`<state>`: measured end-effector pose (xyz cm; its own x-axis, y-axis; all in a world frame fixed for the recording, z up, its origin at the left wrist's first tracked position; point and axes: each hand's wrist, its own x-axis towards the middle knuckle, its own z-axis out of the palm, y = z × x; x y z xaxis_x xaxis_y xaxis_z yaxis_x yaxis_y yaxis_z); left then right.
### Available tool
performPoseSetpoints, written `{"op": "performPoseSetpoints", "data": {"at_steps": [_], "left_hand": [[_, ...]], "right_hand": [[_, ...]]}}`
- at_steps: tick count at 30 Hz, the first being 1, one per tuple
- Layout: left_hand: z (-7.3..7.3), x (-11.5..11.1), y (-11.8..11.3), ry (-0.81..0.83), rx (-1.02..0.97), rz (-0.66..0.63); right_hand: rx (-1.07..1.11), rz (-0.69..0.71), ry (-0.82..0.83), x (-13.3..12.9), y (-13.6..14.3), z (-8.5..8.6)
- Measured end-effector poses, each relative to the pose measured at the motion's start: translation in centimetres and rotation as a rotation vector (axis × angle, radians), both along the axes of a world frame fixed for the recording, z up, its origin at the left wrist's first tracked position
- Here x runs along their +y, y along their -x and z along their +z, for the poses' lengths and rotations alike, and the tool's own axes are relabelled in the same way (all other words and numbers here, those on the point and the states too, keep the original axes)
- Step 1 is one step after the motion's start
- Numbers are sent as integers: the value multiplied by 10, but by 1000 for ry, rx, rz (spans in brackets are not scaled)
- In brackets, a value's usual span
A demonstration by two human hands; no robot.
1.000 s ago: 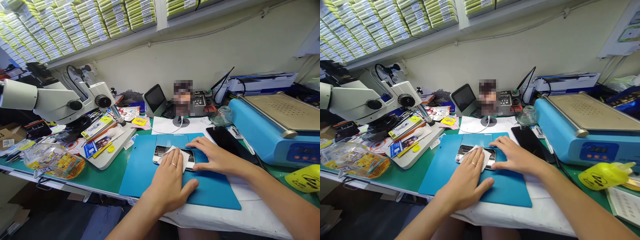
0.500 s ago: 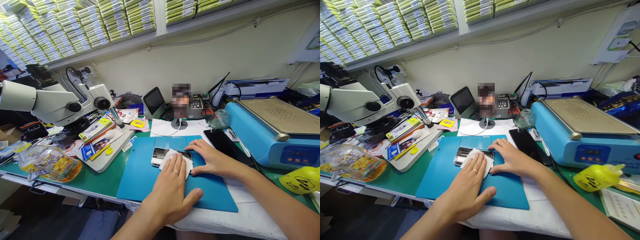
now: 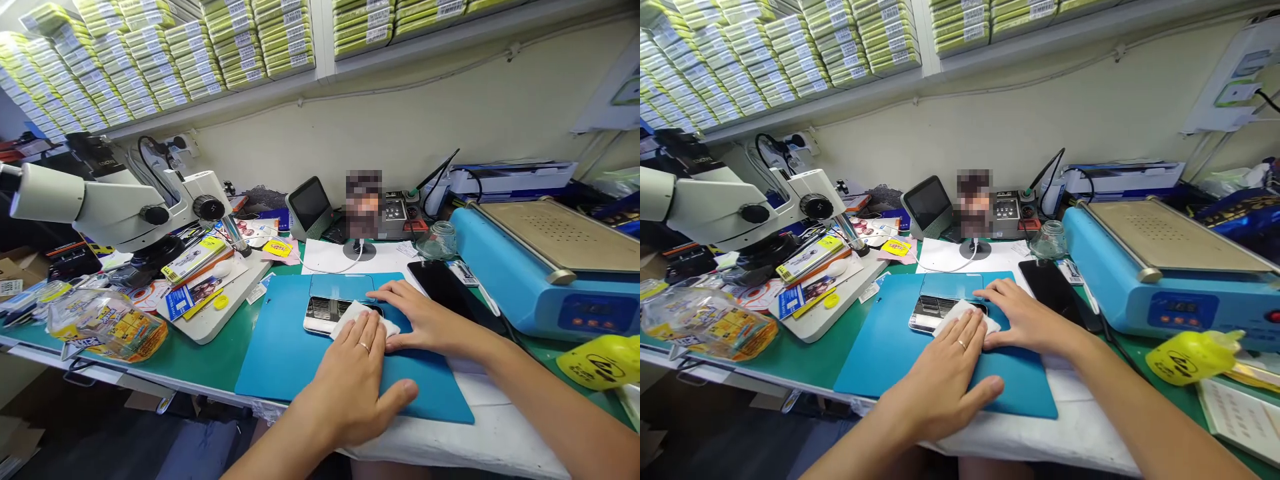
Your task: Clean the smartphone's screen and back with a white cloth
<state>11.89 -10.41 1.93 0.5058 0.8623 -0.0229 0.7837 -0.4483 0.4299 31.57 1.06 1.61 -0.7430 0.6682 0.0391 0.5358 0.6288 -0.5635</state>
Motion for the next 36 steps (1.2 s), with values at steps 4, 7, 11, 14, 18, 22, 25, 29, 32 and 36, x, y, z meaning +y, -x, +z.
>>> {"op": "performPoseSetpoints", "data": {"at_steps": [4, 7, 11, 14, 18, 22, 25, 29, 32, 36], "left_hand": [[2, 20, -11, -52, -4, 12], [-1, 18, -14, -66, 0, 19], [-7, -1, -7, -69, 14, -4], [-10, -13, 0, -122, 24, -25], [-18, -12, 2, -313, 12, -4], [-28, 2, 1, -449, -42, -18], [-28, 9, 2, -456, -72, -47], [-18, 6, 23, -380, -100, -30], [-8, 2, 64, -427, -274, 54], [-1, 8, 128, -373, -372, 357]], "right_hand": [[6, -3, 5, -1, 0, 1], [-8, 7, 12, -1, -1, 2], [-23, 21, 15, -2, -2, 3], [-13, 23, 17, 0, -3, 1], [53, 19, -13, 5, -4, -4], [94, 1, -39, 8, -5, -6], [92, -34, -66, 7, -3, -4], [77, -132, -138, 5, 2, 5], [10, -164, -201, 8, 4, 13], [-133, -144, -206, 21, 11, 22]]}}
